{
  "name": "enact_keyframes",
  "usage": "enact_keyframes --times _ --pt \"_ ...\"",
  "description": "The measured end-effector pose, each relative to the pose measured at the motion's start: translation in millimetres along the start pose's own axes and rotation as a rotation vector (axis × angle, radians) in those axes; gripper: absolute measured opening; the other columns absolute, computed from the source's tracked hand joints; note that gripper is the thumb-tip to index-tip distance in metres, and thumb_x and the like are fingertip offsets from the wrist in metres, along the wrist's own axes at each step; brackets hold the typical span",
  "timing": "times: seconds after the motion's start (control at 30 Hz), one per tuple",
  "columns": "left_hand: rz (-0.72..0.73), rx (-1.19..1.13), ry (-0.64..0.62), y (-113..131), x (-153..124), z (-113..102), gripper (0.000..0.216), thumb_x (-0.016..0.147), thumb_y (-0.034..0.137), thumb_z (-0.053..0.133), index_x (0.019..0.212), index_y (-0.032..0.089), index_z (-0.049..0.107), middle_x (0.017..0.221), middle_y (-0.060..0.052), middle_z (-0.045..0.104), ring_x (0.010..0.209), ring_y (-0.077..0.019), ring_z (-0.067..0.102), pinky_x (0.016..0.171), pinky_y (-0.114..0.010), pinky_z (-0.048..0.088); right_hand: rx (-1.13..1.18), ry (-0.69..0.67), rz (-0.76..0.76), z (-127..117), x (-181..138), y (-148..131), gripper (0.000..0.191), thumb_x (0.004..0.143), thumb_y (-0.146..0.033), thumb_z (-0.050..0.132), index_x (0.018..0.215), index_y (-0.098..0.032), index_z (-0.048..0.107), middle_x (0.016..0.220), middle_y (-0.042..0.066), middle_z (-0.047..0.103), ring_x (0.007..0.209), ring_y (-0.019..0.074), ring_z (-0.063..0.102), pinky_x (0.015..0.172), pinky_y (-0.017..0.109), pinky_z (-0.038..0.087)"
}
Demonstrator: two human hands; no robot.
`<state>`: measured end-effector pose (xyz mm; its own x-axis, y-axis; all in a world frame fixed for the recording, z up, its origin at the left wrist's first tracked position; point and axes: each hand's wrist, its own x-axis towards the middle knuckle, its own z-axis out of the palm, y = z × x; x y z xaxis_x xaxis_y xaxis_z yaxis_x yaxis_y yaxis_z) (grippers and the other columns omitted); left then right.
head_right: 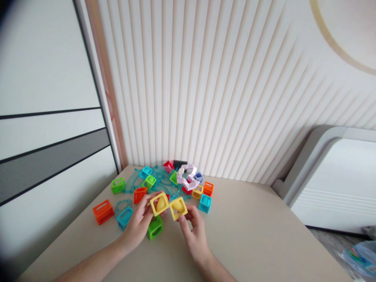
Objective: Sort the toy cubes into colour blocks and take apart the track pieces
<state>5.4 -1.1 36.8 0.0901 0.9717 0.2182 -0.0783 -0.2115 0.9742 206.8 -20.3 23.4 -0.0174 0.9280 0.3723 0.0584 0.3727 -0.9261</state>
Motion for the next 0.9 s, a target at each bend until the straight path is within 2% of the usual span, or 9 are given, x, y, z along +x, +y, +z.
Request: enact_keyframes --times 0.1,0.27,0.4,0.5,0.57,0.67,0.73,0.9 --pt "0.011 -0.023 0.024 -3 2 -2 0.036 0.091 0.051 0.062 0.115 0.025 0.061 0.133 -0.013 0.064 0.122 -0.0312 0.064 0.098 -0.041 0.056 -0.012 -0.034 -0.002 0 0 1 0.036 0.093 -0.055 0.060 0.101 -0.020 0.064 0.090 0.007 0.070 0.080 0.0204 0.065 0.072 0.030 0.054" --pt "-0.030 -0.045 0.078 0 3 -3 0.026 0.088 0.040 0.066 0.104 0.021 0.061 0.108 -0.009 0.073 0.102 -0.0300 0.072 0.088 -0.042 0.058 -0.028 -0.054 -0.040 0 -4 1 0.027 0.093 -0.047 0.064 0.102 -0.022 0.061 0.094 0.006 0.069 0.085 0.0211 0.065 0.078 0.032 0.053" --pt "0.027 -0.013 0.151 4 5 -4 0.022 0.083 0.030 0.066 0.102 0.021 0.061 0.107 -0.008 0.072 0.102 -0.0275 0.070 0.094 -0.041 0.054 -0.012 -0.134 -0.072 -2 -5 -4 0.027 0.092 -0.047 0.063 0.102 -0.023 0.060 0.092 0.006 0.066 0.086 0.0223 0.065 0.080 0.034 0.053" --pt "0.007 0.013 0.186 4 8 -7 0.023 0.080 0.030 0.067 0.100 0.021 0.060 0.099 -0.006 0.071 0.094 -0.0260 0.070 0.087 -0.038 0.055 -0.016 -0.163 -0.064 -3 -4 -7 0.027 0.092 -0.048 0.063 0.101 -0.023 0.059 0.094 0.006 0.066 0.087 0.0226 0.065 0.080 0.034 0.052" --pt "-0.014 0.029 0.253 3 10 -9 0.027 0.077 0.032 0.068 0.099 0.021 0.058 0.095 -0.005 0.070 0.090 -0.0254 0.069 0.080 -0.036 0.056 -0.029 -0.171 -0.069 -3 -4 -8 0.027 0.092 -0.048 0.063 0.098 -0.022 0.059 0.091 0.005 0.066 0.085 0.0221 0.064 0.078 0.033 0.052" --pt "-0.005 0.078 0.321 2 12 -12 0.028 0.077 0.033 0.068 0.100 0.021 0.058 0.096 -0.004 0.069 0.092 -0.0249 0.068 0.083 -0.036 0.054 -0.057 -0.207 -0.065 -3 -4 -8 0.025 0.092 -0.047 0.063 0.095 -0.022 0.059 0.089 0.005 0.065 0.085 0.0215 0.063 0.076 0.032 0.050" --pt "0.009 0.084 0.283 3 11 -11 0.026 0.080 0.034 0.066 0.101 0.021 0.058 0.098 -0.005 0.070 0.094 -0.0251 0.069 0.086 -0.037 0.054 -0.069 -0.232 -0.059 -2 -5 -8 0.025 0.092 -0.047 0.062 0.096 -0.021 0.060 0.090 0.005 0.066 0.084 0.0210 0.062 0.076 0.031 0.050" --pt "0.002 0.049 0.019 9 1 -1 0.025 0.091 0.041 0.060 0.107 0.022 0.059 0.114 -0.010 0.071 0.105 -0.0274 0.069 0.091 -0.039 0.055 -0.077 -0.236 -0.057 0 -7 -6 0.026 0.092 -0.047 0.064 0.097 -0.021 0.061 0.088 0.004 0.065 0.081 0.0194 0.059 0.075 0.030 0.050"
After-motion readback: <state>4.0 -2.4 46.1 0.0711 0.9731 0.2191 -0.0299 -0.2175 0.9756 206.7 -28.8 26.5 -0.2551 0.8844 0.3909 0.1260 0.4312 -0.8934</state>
